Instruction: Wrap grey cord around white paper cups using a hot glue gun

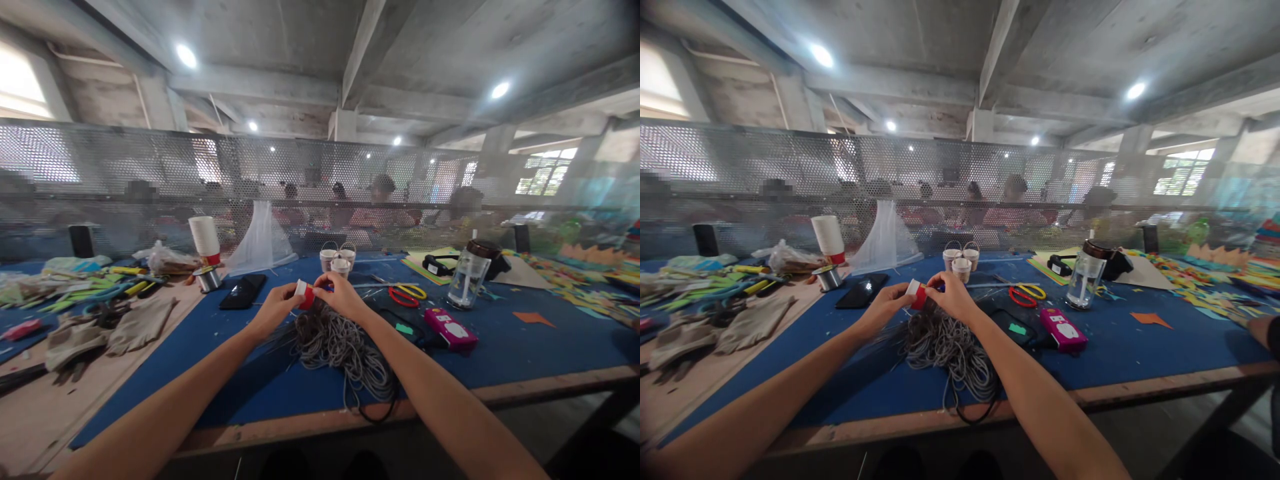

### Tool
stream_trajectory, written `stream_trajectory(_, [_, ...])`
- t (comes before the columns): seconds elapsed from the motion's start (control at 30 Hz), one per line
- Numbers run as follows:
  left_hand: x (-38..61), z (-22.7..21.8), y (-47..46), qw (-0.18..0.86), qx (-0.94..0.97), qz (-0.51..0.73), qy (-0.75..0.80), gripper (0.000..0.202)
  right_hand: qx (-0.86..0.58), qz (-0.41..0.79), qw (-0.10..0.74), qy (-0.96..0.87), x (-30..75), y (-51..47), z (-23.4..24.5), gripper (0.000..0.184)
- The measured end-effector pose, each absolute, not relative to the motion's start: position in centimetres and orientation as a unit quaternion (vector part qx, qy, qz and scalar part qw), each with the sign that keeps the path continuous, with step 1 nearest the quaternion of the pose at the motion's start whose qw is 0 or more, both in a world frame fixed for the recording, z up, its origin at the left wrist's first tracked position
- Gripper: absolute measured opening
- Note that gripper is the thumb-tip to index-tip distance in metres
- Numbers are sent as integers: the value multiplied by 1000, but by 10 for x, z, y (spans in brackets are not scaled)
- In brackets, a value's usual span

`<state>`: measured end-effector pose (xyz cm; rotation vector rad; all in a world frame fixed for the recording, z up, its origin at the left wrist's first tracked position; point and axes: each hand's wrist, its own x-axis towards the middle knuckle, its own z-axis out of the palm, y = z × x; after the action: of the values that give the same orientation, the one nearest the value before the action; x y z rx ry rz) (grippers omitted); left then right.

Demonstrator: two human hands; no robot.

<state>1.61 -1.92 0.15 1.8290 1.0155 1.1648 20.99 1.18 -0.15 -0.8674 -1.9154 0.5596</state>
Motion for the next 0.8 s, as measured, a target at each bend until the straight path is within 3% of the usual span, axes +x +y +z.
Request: stream_trajectory(0.8, [15, 1, -18, 347, 712, 459, 403, 34, -364, 273, 452, -768, 211, 6, 7, 18])
